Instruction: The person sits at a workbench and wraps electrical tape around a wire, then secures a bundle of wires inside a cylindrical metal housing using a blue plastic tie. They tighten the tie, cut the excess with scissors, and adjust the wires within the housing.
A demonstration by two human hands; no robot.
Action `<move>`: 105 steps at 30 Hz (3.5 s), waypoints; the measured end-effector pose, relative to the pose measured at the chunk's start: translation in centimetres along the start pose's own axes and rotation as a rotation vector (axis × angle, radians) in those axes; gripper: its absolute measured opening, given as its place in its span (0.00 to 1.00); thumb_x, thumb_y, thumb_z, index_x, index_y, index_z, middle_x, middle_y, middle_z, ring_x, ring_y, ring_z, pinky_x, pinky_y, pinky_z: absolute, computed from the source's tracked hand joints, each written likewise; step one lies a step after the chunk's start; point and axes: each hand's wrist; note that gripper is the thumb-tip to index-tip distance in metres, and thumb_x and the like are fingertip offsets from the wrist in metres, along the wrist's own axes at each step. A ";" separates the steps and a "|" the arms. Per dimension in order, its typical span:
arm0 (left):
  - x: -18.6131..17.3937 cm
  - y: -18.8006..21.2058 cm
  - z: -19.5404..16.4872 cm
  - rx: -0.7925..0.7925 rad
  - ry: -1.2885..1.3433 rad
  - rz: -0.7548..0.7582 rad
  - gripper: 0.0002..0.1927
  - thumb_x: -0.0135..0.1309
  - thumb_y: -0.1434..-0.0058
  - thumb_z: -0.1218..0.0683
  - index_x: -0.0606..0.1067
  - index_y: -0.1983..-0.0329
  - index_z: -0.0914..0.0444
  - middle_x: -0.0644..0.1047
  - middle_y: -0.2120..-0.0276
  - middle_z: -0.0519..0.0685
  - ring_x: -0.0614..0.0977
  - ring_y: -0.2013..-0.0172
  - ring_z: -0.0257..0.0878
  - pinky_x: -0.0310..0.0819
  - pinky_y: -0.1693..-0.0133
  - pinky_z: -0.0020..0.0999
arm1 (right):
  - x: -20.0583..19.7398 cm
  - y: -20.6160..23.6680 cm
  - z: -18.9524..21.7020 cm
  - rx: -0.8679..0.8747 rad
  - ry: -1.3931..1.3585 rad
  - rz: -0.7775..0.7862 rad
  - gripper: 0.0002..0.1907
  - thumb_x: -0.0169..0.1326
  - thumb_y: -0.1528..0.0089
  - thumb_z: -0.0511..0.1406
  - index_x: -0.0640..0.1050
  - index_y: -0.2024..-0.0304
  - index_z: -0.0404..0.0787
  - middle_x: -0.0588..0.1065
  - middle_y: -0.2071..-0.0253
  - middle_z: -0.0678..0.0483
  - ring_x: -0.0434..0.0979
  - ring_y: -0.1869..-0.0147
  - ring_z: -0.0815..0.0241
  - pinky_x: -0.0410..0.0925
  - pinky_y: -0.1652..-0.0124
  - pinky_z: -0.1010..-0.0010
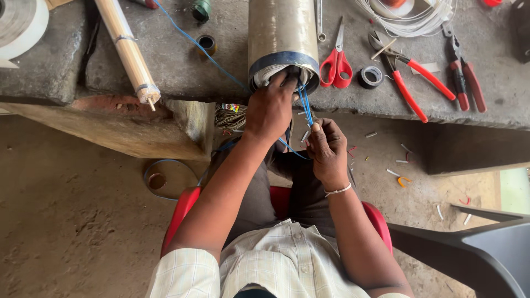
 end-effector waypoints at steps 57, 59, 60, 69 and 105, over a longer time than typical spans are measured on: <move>-5.6 2.4 -3.9 -0.135 0.365 -0.214 0.08 0.54 0.31 0.56 0.75 0.52 0.63 0.81 0.62 0.54 0.84 0.62 0.54 0.77 0.60 0.47 | 2.6 -5.9 4.7 -0.746 0.953 0.130 0.08 0.59 0.37 0.27 0.82 0.56 0.38 0.81 0.65 0.46 0.85 0.62 0.56 0.73 0.61 0.70; -5.8 2.9 -3.5 0.081 0.215 -0.249 0.12 0.52 0.33 0.59 0.76 0.47 0.63 0.80 0.58 0.53 0.83 0.58 0.52 0.75 0.54 0.49 | 2.5 -6.0 4.4 -0.705 0.963 0.070 0.06 0.58 0.39 0.26 0.81 0.59 0.36 0.78 0.70 0.45 0.82 0.68 0.56 0.70 0.64 0.69; -5.6 3.2 -3.3 0.187 0.142 -0.260 0.15 0.51 0.34 0.60 0.76 0.45 0.62 0.79 0.57 0.53 0.82 0.56 0.51 0.75 0.52 0.49 | 2.5 -5.9 4.3 -0.679 0.967 0.039 0.06 0.58 0.39 0.26 0.81 0.60 0.36 0.76 0.72 0.44 0.80 0.70 0.56 0.69 0.66 0.69; -1.8 1.4 -2.2 0.187 0.171 -0.197 0.20 0.47 0.34 0.62 0.74 0.39 0.63 0.76 0.48 0.54 0.78 0.46 0.51 0.74 0.41 0.43 | 2.4 -5.5 4.9 -0.624 0.967 0.032 0.02 0.61 0.39 0.29 0.81 0.63 0.36 0.75 0.74 0.44 0.76 0.74 0.59 0.68 0.68 0.70; 0.2 2.1 3.0 -0.873 1.961 0.261 0.07 0.41 0.33 0.60 0.72 0.62 0.61 0.64 0.81 0.36 0.61 0.84 0.24 0.54 0.83 0.21 | -0.1 -8.1 3.0 -0.495 0.433 0.129 0.04 0.55 0.32 0.28 0.73 0.55 0.36 0.78 0.63 0.60 0.77 0.57 0.73 0.70 0.56 0.79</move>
Point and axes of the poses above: each hand's wrist, its own y-axis away from the middle knuckle, its own x-axis out of the palm, z = x × y
